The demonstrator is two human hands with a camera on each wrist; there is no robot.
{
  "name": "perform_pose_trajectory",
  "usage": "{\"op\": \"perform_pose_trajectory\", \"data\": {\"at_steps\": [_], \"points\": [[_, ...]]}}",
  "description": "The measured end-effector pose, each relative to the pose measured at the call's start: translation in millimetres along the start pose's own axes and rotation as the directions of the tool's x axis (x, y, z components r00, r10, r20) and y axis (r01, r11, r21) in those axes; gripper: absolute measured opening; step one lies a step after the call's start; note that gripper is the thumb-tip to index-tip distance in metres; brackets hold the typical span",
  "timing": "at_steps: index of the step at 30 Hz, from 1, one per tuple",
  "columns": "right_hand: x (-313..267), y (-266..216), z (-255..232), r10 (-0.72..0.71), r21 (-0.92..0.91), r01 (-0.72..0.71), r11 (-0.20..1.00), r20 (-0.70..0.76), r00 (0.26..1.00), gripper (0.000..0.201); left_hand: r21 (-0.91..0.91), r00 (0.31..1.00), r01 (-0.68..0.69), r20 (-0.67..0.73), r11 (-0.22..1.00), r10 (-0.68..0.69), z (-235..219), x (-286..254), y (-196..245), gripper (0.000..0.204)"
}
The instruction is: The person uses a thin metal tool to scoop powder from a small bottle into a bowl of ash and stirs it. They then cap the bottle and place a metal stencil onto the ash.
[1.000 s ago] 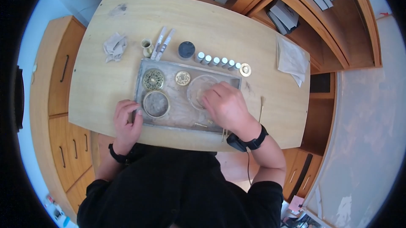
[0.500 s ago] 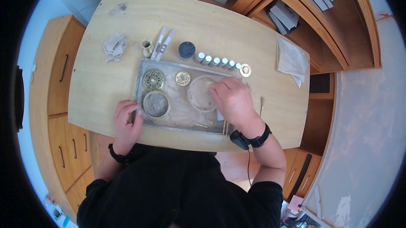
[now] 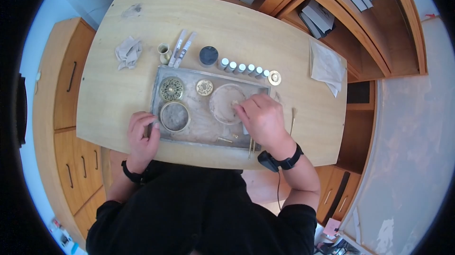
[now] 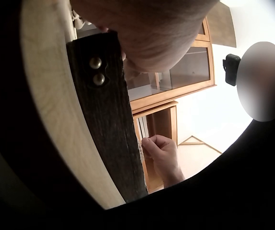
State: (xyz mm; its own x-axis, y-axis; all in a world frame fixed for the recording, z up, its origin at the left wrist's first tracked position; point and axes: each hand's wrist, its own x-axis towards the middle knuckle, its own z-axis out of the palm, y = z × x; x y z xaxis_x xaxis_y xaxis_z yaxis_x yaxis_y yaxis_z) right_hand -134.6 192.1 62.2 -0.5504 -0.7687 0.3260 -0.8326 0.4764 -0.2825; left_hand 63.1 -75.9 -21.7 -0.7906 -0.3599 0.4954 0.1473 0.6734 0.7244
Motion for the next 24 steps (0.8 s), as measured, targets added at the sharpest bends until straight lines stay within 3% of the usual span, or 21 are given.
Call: {"op": "perform_pose_trajectory", "data": {"at_steps": [11, 24], "points": [[19, 11, 12, 0.077, -0.007, -0.078, 0.997, -0.071, 0.994, 0.017, 0.016, 1.000, 0.003, 0.008, 1.000, -0.003, -2, 3, 3, 0.025], [30, 0, 25, -0.009, 0.070, 0.014, 0.997, -0.069, 0.998, 0.014, 0.011, 1.000, 0.015, 0.009, 1.000, -0.015, -1, 1, 0, 0.025]]}}
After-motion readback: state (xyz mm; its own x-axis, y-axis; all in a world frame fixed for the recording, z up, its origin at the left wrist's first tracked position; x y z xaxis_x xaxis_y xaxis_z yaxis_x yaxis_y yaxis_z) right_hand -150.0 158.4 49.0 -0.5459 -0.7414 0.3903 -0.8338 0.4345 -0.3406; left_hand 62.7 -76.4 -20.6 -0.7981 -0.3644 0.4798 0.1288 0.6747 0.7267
